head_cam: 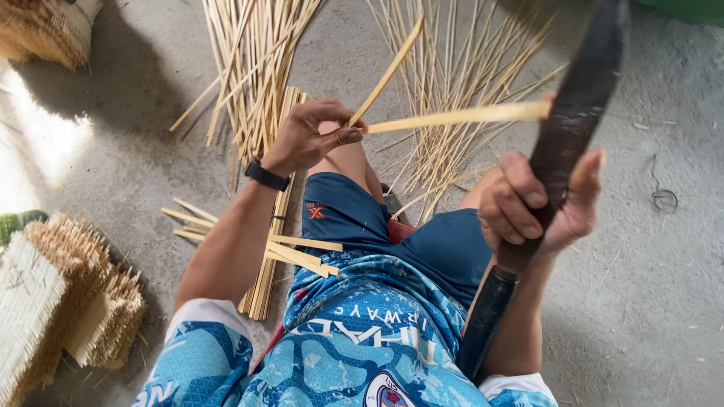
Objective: The person sits on the floor and splits thin bamboo strips into narrower slats using a large curved knife, drawing each strip against the blade by hand. Finished slats are placed onto a growing pile beside them, with scrap pieces tossed aside.
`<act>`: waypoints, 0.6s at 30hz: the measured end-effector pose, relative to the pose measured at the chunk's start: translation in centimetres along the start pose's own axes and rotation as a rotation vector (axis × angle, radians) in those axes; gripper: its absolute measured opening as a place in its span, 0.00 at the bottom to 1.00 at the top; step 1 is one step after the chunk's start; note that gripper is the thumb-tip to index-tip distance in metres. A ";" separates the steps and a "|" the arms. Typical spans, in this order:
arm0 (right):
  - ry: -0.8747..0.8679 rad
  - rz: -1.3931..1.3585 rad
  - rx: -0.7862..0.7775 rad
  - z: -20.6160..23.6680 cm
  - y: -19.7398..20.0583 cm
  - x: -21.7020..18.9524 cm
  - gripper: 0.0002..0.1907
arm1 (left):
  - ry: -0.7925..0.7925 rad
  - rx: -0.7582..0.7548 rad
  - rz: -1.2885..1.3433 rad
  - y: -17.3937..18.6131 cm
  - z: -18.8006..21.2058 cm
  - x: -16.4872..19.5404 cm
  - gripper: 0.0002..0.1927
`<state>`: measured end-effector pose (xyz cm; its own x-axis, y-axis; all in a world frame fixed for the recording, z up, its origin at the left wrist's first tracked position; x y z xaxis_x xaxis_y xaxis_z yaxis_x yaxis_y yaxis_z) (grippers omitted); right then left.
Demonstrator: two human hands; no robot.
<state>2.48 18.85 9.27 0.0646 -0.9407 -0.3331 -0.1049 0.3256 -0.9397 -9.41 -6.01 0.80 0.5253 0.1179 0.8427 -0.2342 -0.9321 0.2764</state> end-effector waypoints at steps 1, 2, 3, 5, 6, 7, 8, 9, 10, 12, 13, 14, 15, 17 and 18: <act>-0.016 -0.006 -0.029 -0.5 -0.9 0.2 0.33 | 0.021 0.010 0.025 -0.4 -0.2 0.2 0.10; -0.078 -0.009 0.008 -1.1 -1.2 1.2 0.34 | 0.046 0.020 0.052 -0.9 -0.2 0.6 0.11; -0.148 -0.012 0.046 -1.6 -1.3 2.4 0.36 | 0.075 0.035 0.078 -1.2 -0.3 1.0 0.11; -0.188 0.219 0.236 -1.9 -0.4 4.4 0.34 | 0.052 0.050 0.161 -2.2 -0.5 2.2 0.13; -0.152 0.453 0.384 -1.9 0.6 4.7 0.31 | 0.037 0.058 0.197 -2.7 -0.6 2.5 0.13; -0.186 0.459 0.406 -2.1 0.8 5.5 0.28 | -0.011 0.069 0.275 -3.2 -0.7 3.0 0.13; -0.219 0.465 0.427 -2.5 1.1 6.3 0.28 | -0.061 0.078 0.354 -3.5 -0.9 3.5 0.14; -0.253 0.472 0.448 -2.6 1.4 6.7 0.30 | -0.112 0.086 0.435 -3.6 -1.2 3.8 0.14; -0.197 0.531 0.425 -2.6 1.3 6.1 0.28 | -0.062 0.156 0.561 -2.8 -1.6 3.5 0.15; -0.089 0.649 0.382 -2.4 1.4 4.5 0.32 | 0.050 0.301 0.812 -0.4 -2.3 2.7 0.17; -0.024 0.685 0.340 -2.5 1.4 3.5 0.32 | 0.046 0.385 0.813 1.7 -2.7 2.7 0.16; 0.037 0.721 0.297 -2.6 1.4 2.2 0.32 | 0.041 0.472 0.813 4.2 -2.9 2.7 0.15; 0.080 0.719 0.315 -2.6 1.7 0.7 0.32 | 0.046 0.507 0.907 7.4 -3.1 3.1 0.17; 0.157 0.707 0.355 -2.3 2.2 -0.9 0.32 | 0.034 0.558 0.950 10.8 -2.9 3.1 0.20; 0.150 0.682 0.338 -2.2 2.2 -0.6 0.31 | 0.014 0.567 0.902 11.4 -2.9 2.9 0.21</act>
<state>0.01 19.90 7.61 -0.0427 -0.5168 -0.8550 0.2366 0.8262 -0.5113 -12.98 -15.31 7.73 0.3369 -0.6955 0.6347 -0.1151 -0.6995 -0.7053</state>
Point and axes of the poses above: each hand's wrist, its own z-axis away from the middle knuckle, its own y-axis out of the back of the hand, x = y × z, the point moved 7 cm from there along -z, towards the middle knuckle, and after that the axes turned 14 degrees about x, right-handed, at the moved point
